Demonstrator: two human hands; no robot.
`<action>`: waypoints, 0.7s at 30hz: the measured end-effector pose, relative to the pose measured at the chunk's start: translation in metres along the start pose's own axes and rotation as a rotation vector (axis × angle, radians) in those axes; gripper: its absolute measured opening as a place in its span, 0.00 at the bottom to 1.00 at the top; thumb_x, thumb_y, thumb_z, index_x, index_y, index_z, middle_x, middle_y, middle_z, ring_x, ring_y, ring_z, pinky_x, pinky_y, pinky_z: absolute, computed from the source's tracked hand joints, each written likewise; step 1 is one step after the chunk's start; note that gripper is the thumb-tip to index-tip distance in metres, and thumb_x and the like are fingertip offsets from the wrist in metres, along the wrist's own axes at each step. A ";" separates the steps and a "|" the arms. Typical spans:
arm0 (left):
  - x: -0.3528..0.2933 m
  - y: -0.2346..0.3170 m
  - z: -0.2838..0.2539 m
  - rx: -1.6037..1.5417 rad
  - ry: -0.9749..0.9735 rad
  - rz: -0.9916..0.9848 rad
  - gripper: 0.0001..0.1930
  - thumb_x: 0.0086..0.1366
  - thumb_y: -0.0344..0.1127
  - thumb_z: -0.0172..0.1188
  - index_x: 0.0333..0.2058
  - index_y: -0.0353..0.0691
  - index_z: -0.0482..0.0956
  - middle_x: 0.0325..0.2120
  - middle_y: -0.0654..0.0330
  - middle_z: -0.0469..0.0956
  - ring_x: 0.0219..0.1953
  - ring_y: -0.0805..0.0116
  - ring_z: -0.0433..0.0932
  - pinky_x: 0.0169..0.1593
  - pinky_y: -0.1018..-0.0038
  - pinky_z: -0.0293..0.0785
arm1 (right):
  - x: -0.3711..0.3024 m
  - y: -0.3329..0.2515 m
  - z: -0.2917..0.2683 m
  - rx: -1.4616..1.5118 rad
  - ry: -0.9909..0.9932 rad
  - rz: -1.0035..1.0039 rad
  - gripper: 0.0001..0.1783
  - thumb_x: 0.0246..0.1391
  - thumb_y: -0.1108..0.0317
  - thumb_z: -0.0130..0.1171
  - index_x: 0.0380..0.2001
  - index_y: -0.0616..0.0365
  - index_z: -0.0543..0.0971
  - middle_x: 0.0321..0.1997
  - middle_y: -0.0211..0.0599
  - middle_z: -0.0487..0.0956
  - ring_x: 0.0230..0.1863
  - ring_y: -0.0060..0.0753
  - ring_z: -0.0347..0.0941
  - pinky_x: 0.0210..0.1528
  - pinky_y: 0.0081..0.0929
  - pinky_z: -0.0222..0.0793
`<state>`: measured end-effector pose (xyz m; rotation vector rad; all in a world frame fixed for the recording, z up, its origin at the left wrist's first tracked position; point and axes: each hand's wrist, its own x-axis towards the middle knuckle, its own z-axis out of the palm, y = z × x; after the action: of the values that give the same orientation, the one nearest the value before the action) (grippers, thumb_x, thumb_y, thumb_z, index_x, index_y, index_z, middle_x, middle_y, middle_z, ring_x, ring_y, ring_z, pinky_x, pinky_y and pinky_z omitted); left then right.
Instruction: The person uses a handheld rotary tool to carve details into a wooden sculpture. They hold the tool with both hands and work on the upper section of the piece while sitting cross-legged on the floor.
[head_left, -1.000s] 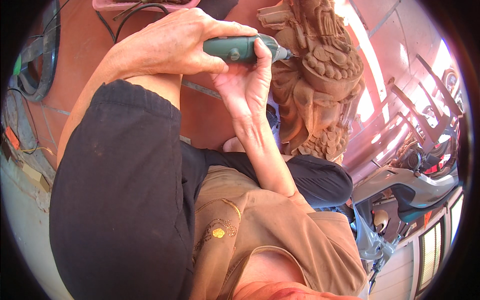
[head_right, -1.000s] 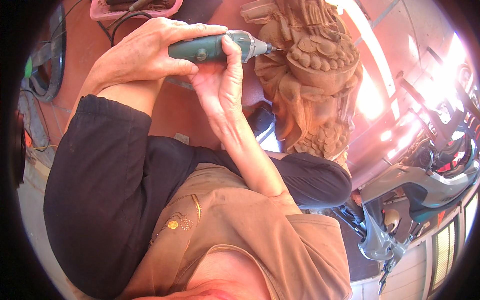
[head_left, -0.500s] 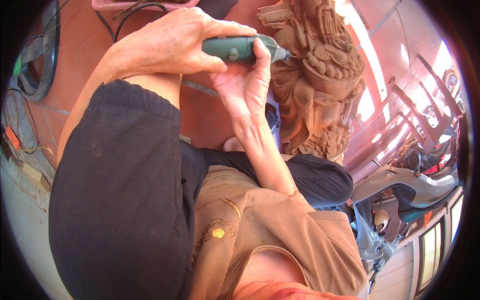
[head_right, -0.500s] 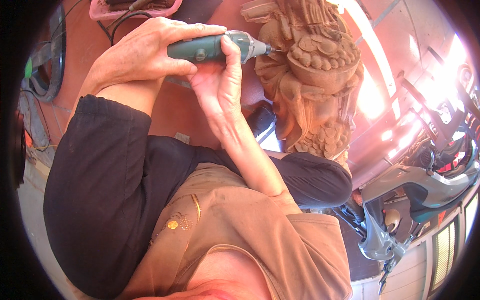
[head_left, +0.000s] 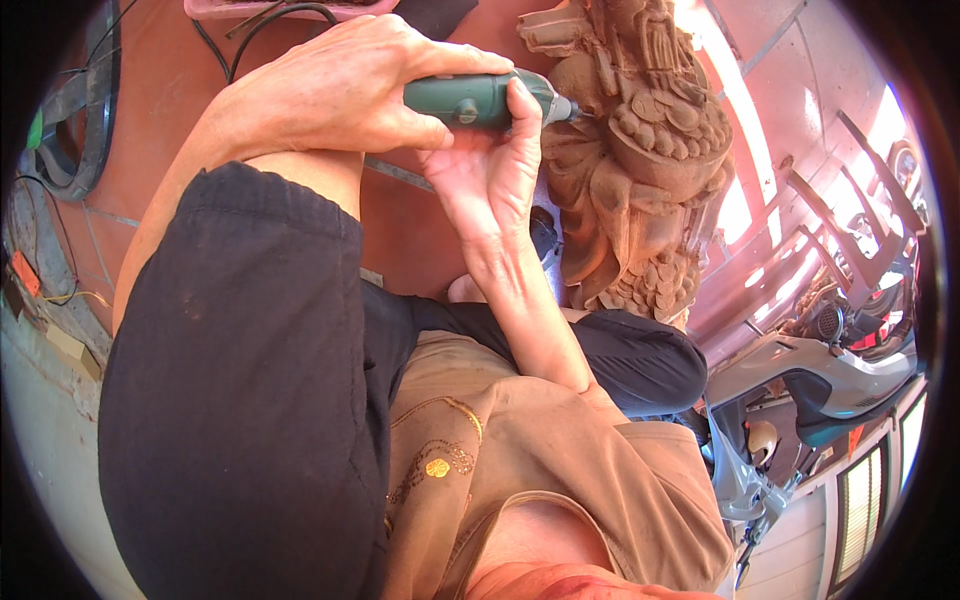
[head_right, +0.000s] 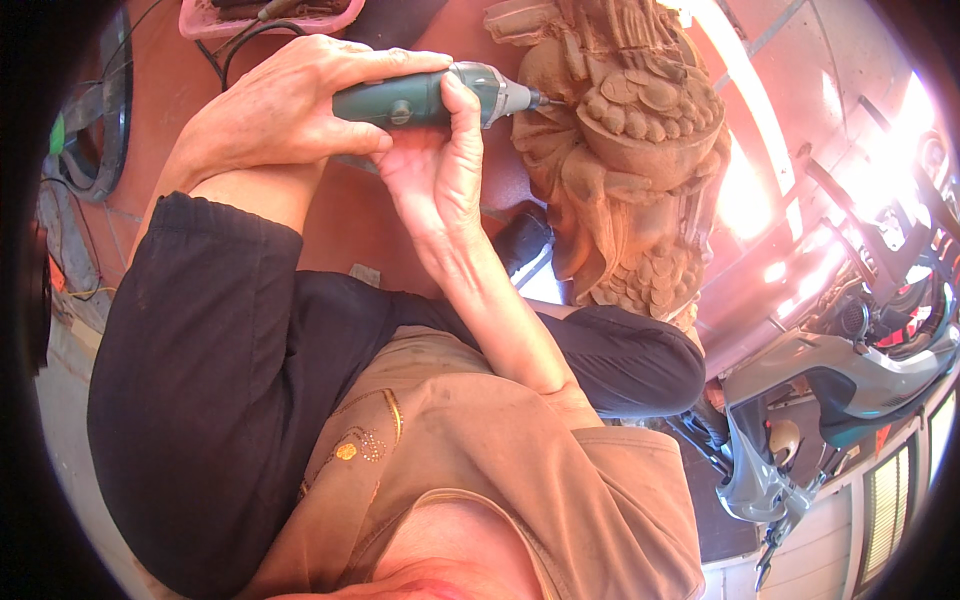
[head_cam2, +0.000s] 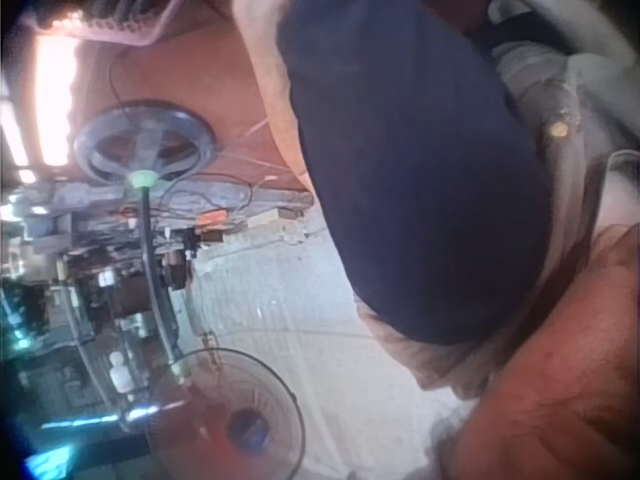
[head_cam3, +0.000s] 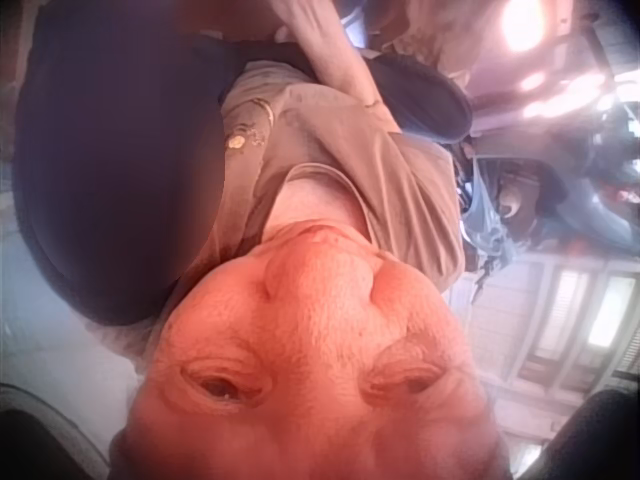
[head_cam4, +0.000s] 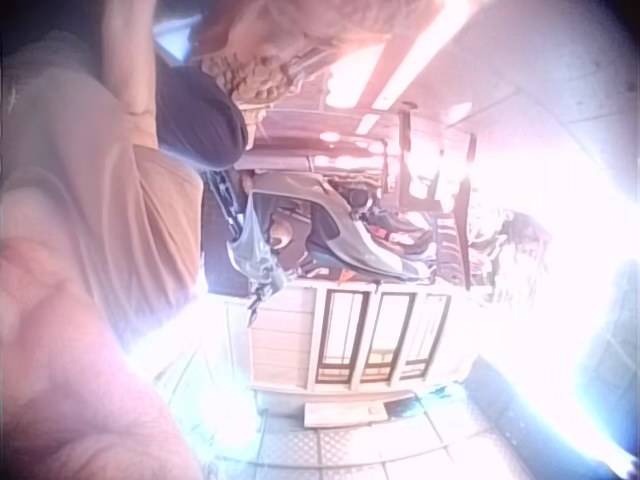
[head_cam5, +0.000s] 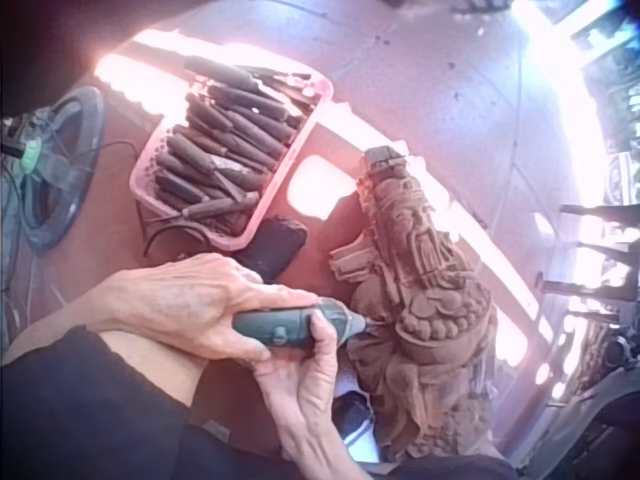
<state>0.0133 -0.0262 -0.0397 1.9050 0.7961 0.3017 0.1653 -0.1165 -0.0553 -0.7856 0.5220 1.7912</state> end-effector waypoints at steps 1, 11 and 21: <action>0.000 0.000 0.000 -0.006 -0.003 -0.004 0.25 0.55 0.40 0.66 0.53 0.46 0.78 0.31 0.47 0.83 0.34 0.51 0.82 0.41 0.64 0.76 | 0.000 0.000 0.000 -0.007 -0.004 -0.007 0.20 0.54 0.57 0.65 0.48 0.49 0.75 0.50 0.31 0.78 0.53 0.33 0.74 0.56 0.39 0.71; -0.003 0.004 -0.009 -0.052 -0.078 -0.086 0.37 0.41 0.33 0.63 0.57 0.45 0.74 0.38 0.48 0.81 0.41 0.48 0.81 0.48 0.63 0.75 | 0.004 0.004 0.001 0.017 -0.022 0.017 0.20 0.56 0.57 0.63 0.50 0.50 0.75 0.52 0.35 0.78 0.53 0.35 0.74 0.54 0.40 0.73; -0.008 0.006 -0.008 0.011 -0.003 -0.068 0.38 0.41 0.33 0.65 0.58 0.48 0.74 0.39 0.48 0.82 0.42 0.48 0.81 0.49 0.63 0.75 | 0.005 0.002 0.004 -0.007 -0.044 0.028 0.20 0.56 0.56 0.63 0.50 0.50 0.74 0.50 0.33 0.79 0.53 0.34 0.75 0.52 0.39 0.74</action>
<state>0.0052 -0.0268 -0.0298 1.8838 0.8595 0.2528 0.1611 -0.1110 -0.0561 -0.7452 0.5002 1.8332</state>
